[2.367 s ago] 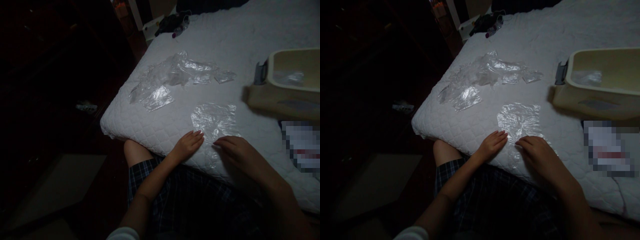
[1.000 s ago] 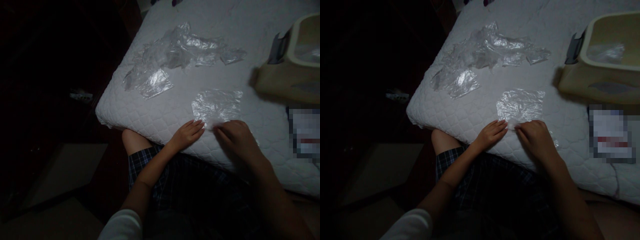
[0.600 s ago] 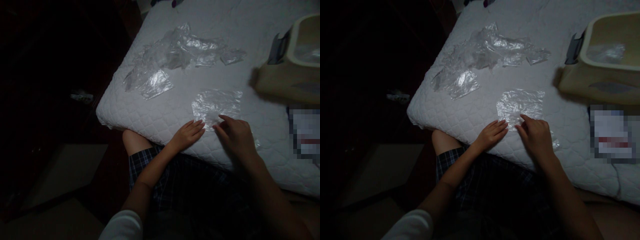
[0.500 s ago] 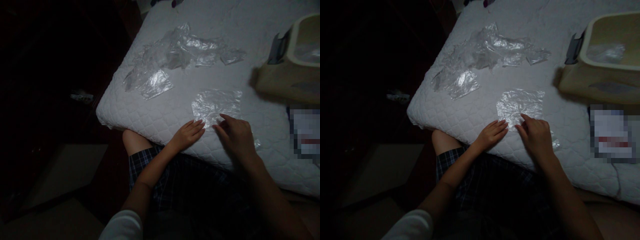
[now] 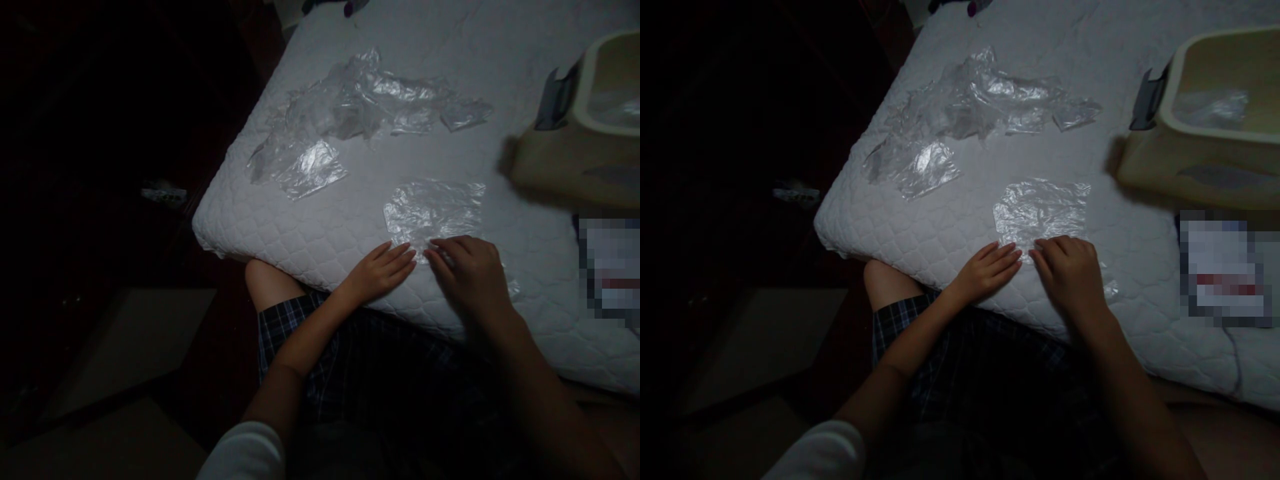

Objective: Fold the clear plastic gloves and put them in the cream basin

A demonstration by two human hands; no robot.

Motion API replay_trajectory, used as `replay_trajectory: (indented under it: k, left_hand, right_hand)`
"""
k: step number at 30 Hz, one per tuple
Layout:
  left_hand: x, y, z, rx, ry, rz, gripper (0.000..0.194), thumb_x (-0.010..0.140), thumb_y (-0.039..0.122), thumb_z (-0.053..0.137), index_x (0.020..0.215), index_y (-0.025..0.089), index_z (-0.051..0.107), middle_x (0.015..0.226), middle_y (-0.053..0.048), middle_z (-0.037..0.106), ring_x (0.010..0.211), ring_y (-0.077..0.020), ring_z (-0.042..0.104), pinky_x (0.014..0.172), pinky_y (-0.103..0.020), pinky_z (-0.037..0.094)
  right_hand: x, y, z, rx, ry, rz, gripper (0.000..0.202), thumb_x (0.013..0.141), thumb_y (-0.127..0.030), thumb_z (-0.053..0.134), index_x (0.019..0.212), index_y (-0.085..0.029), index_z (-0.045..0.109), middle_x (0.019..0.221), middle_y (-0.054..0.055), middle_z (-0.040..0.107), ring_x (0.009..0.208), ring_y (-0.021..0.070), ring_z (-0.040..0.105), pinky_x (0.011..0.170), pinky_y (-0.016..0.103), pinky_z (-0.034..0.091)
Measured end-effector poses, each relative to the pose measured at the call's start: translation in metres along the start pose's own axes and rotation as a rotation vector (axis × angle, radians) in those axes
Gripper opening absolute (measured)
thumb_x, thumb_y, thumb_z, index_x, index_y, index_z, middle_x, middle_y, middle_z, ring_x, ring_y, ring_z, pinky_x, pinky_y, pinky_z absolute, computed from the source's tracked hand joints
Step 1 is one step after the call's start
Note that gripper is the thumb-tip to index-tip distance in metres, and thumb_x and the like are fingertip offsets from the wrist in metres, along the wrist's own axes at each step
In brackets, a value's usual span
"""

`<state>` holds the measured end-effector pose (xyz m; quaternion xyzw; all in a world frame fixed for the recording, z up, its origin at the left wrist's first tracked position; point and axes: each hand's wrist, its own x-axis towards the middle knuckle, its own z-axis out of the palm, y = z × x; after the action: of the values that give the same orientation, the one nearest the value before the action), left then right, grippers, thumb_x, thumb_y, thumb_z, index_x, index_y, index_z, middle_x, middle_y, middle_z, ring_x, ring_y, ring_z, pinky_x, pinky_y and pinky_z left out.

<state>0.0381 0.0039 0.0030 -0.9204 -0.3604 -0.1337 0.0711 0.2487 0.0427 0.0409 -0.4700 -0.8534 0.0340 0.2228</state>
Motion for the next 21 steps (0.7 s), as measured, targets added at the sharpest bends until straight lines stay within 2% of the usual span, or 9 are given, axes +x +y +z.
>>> replay_trajectory:
  k: [2, 4, 8, 11, 14, 21]
  left_hand:
    - [0.0, 0.0, 0.002, 0.006, 0.0, 0.003, 0.036, 0.093, 0.012, 0.046, 0.128, 0.016, 0.054, 0.141, -0.01, 0.053, 0.138, -0.024, 0.041, 0.115, -0.048, 0.038]
    - [0.001, 0.0, 0.003, 0.023, 0.02, 0.003, 0.034, 0.095, 0.014, 0.045, 0.127, 0.015, 0.055, 0.139, -0.01, 0.054, 0.136, -0.0234, 0.043, 0.115, -0.046, 0.039]
    - [0.001, 0.0, 0.003, 0.046, 0.055, 0.002, 0.031, 0.096, 0.016, 0.044, 0.124, 0.016, 0.057, 0.137, -0.007, 0.057, 0.135, -0.0224, 0.046, 0.115, -0.043, 0.04]
    - [0.002, 0.0, 0.003, 0.034, 0.044, 0.001, 0.028, 0.096, 0.016, 0.044, 0.119, 0.016, 0.06, 0.137, -0.007, 0.057, 0.134, -0.0221, 0.047, 0.114, -0.042, 0.04]
    - [0.002, -0.001, 0.004, 0.007, 0.027, -0.007, 0.026, 0.095, 0.016, 0.046, 0.117, 0.017, 0.06, 0.138, -0.008, 0.056, 0.135, -0.0225, 0.045, 0.114, -0.044, 0.04]
    - [0.0, -0.001, 0.003, -0.005, 0.035, -0.028, 0.031, 0.095, 0.014, 0.046, 0.123, 0.016, 0.057, 0.14, -0.009, 0.054, 0.138, -0.0225, 0.041, 0.113, -0.044, 0.041]
  right_hand:
    - [0.001, -0.002, -0.001, 0.009, 0.013, -0.011, 0.036, 0.094, -0.039, 0.043, 0.115, -0.018, 0.063, 0.102, 0.014, 0.066, 0.097, 0.0277, 0.06, 0.087, 0.045, 0.043]
    - [0.003, -0.003, 0.0, 0.015, 0.006, -0.069, 0.04, 0.095, -0.039, 0.041, 0.124, -0.017, 0.059, 0.117, 0.016, 0.064, 0.109, 0.0289, 0.058, 0.097, 0.049, 0.039]
    - [0.003, -0.003, 0.009, 0.01, -0.105, -0.159, 0.049, 0.098, -0.039, 0.033, 0.138, -0.013, 0.047, 0.141, 0.018, 0.05, 0.132, 0.0302, 0.044, 0.11, 0.057, 0.024]
    - [0.001, -0.002, 0.015, -0.009, -0.18, -0.142, 0.053, 0.098, -0.04, 0.031, 0.142, -0.013, 0.043, 0.143, 0.019, 0.048, 0.135, 0.0312, 0.041, 0.112, 0.06, 0.02]
    - [0.0, -0.003, 0.017, -0.027, -0.197, -0.122, 0.053, 0.098, -0.041, 0.031, 0.142, -0.013, 0.042, 0.145, 0.019, 0.046, 0.136, 0.0317, 0.04, 0.112, 0.062, 0.017]
    - [0.004, -0.004, 0.004, 0.071, -0.105, -0.092, 0.049, 0.095, -0.038, 0.041, 0.139, -0.017, 0.044, 0.143, 0.02, 0.048, 0.132, 0.033, 0.045, 0.109, 0.061, 0.027]
